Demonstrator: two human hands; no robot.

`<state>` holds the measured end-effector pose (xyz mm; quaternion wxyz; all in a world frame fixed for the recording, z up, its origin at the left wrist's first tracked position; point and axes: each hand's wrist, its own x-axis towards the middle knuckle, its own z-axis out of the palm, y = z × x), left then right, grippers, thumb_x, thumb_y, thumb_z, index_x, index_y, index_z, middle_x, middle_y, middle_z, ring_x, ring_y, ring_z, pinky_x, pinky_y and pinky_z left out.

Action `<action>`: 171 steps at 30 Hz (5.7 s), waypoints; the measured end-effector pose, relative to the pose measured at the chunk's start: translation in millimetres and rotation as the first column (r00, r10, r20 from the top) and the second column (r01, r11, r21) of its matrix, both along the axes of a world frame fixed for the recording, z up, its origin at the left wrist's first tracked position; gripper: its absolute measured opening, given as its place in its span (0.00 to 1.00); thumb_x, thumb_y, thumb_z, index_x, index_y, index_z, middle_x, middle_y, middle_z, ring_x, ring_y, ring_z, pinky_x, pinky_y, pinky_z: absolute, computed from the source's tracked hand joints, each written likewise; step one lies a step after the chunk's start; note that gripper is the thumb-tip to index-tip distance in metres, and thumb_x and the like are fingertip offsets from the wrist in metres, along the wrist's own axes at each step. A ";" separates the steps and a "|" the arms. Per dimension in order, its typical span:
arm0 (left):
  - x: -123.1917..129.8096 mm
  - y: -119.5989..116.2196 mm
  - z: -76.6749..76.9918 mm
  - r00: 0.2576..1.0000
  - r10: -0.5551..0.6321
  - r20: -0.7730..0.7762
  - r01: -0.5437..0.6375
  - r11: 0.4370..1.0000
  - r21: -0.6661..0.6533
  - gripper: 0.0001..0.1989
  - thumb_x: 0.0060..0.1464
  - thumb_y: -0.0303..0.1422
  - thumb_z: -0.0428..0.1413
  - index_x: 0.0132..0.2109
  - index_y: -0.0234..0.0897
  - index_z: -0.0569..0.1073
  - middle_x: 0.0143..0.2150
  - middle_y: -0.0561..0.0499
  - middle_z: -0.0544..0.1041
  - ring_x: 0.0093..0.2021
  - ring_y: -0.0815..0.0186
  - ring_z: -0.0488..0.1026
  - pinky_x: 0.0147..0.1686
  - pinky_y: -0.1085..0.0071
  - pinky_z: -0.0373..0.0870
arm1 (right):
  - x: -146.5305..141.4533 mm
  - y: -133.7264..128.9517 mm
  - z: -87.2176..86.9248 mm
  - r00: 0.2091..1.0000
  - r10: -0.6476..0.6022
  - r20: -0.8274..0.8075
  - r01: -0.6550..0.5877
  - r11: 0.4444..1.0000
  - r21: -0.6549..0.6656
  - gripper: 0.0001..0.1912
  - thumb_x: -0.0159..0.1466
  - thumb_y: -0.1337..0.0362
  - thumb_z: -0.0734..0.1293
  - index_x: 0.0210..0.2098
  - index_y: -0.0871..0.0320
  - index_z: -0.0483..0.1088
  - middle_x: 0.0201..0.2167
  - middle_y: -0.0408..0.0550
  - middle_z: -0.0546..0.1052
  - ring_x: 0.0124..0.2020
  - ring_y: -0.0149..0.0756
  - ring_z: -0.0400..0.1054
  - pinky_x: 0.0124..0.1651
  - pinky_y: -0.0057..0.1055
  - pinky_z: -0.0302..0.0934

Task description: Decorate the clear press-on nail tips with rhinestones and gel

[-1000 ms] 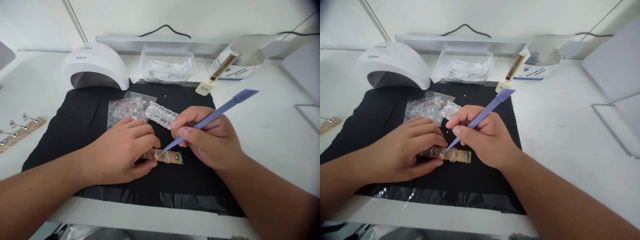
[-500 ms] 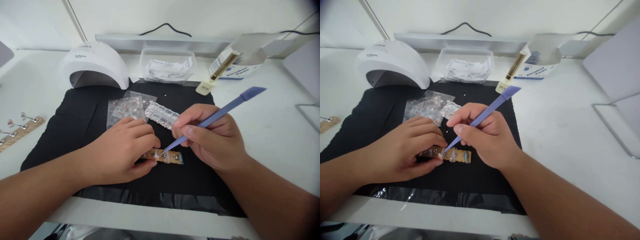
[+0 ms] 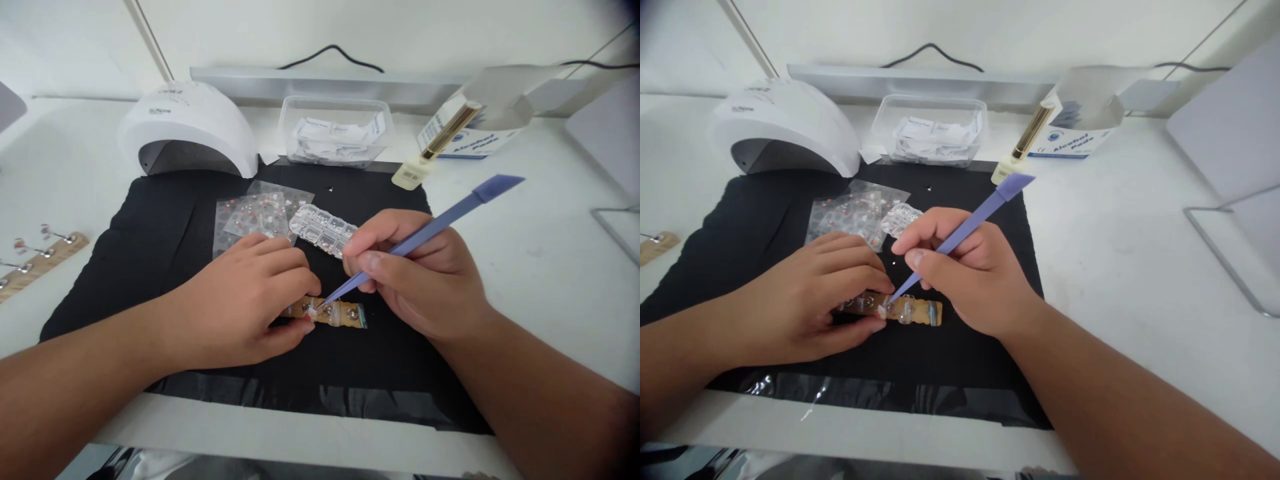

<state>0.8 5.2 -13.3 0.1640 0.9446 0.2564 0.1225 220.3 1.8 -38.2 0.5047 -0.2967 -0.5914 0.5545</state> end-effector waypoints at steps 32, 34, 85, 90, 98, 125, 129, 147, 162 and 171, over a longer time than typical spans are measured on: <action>-4.4 -1.2 5.6 0.988 -0.146 0.047 0.145 0.989 0.018 0.09 0.59 0.24 0.50 0.43 0.38 0.73 0.40 0.47 0.72 0.38 0.63 0.67 0.41 0.62 0.64 | -2.6 -0.5 5.2 0.995 -0.052 0.084 0.054 0.998 -0.032 0.08 0.59 0.73 0.68 0.32 0.55 0.77 0.23 0.39 0.72 0.20 0.25 0.61 0.21 0.26 0.54; -5.2 -1.0 6.1 0.988 -0.152 0.039 0.151 0.988 0.026 0.11 0.59 0.24 0.50 0.45 0.39 0.74 0.40 0.47 0.72 0.38 0.63 0.67 0.40 0.62 0.64 | -3.1 -0.4 5.4 0.995 -0.055 0.087 0.059 0.998 -0.038 0.08 0.59 0.73 0.68 0.32 0.56 0.77 0.22 0.39 0.71 0.20 0.25 0.62 0.21 0.25 0.54; -6.9 -2.9 19.0 0.976 -0.014 0.217 0.027 0.998 -0.060 0.05 0.58 0.22 0.52 0.38 0.34 0.70 0.35 0.50 0.70 0.36 0.66 0.65 0.37 0.65 0.62 | 0.8 22.9 9.0 0.897 -0.375 -0.236 0.328 0.920 -0.213 0.02 0.52 0.69 0.68 0.24 0.56 0.73 0.14 0.37 0.68 0.14 0.25 0.59 0.17 0.27 0.49; -3.2 -23.9 32.3 0.985 -0.074 -0.156 0.091 0.991 0.102 0.07 0.60 0.30 0.54 0.32 0.37 0.71 0.32 0.50 0.68 0.33 0.61 0.61 0.33 0.62 0.57 | -0.4 21.2 9.1 0.906 -0.351 -0.238 0.308 0.930 -0.202 0.04 0.53 0.70 0.67 0.26 0.56 0.72 0.16 0.36 0.68 0.14 0.24 0.59 0.17 0.25 0.52; 17.6 -47.3 14.0 0.949 0.114 -0.293 0.005 0.927 0.375 0.09 0.53 0.34 0.61 0.27 0.40 0.70 0.31 0.49 0.69 0.34 0.56 0.62 0.32 0.60 0.56 | 0.3 20.8 9.5 0.918 -0.330 -0.220 0.303 0.942 -0.147 0.02 0.56 0.68 0.66 0.28 0.56 0.71 0.14 0.35 0.67 0.14 0.23 0.60 0.18 0.24 0.53; -1.7 -12.9 10.3 0.726 0.605 0.327 -0.189 0.633 -0.751 0.08 0.58 0.36 0.60 0.43 0.38 0.77 0.33 0.53 0.77 0.31 0.72 0.71 0.31 0.77 0.69 | -1.1 -6.7 17.2 0.779 -0.385 0.495 -0.045 0.752 0.657 0.17 0.71 0.62 0.56 0.31 0.57 0.70 0.24 0.44 0.77 0.25 0.31 0.68 0.32 0.30 0.61; 1.7 -18.1 11.0 0.716 0.575 0.396 -0.189 0.705 -0.683 0.07 0.58 0.35 0.59 0.43 0.39 0.79 0.35 0.52 0.79 0.34 0.70 0.74 0.36 0.74 0.71 | -9.1 -7.7 14.2 0.776 -0.387 0.497 -0.054 0.745 0.664 0.09 0.69 0.66 0.59 0.34 0.57 0.68 0.24 0.42 0.75 0.26 0.30 0.66 0.33 0.28 0.61; 6.5 -21.3 5.4 0.776 0.199 0.599 -0.207 0.977 -0.056 0.15 0.57 0.24 0.58 0.51 0.36 0.72 0.36 0.50 0.77 0.35 0.70 0.74 0.37 0.74 0.73 | -27.5 -29.3 22.0 0.863 -0.313 0.397 0.169 0.919 0.357 0.08 0.61 0.69 0.62 0.26 0.57 0.68 0.16 0.40 0.68 0.19 0.28 0.64 0.22 0.24 0.60; 2.5 -17.9 20.0 0.868 0.013 0.496 -0.141 0.965 0.221 0.08 0.58 0.22 0.57 0.44 0.33 0.75 0.32 0.49 0.76 0.31 0.69 0.69 0.33 0.67 0.68 | -23.3 -30.1 25.0 0.890 -0.244 0.386 0.031 0.876 0.482 0.09 0.62 0.71 0.60 0.26 0.56 0.64 0.18 0.40 0.68 0.20 0.27 0.63 0.24 0.24 0.59; 1.8 -19.4 23.6 0.881 -0.013 0.472 -0.117 0.963 0.243 0.07 0.57 0.21 0.58 0.43 0.32 0.75 0.31 0.48 0.75 0.30 0.68 0.68 0.33 0.67 0.68 | -22.6 -31.0 26.4 0.870 -0.279 0.406 -0.001 0.823 0.568 0.08 0.61 0.73 0.60 0.29 0.57 0.67 0.19 0.40 0.69 0.22 0.28 0.62 0.28 0.27 0.61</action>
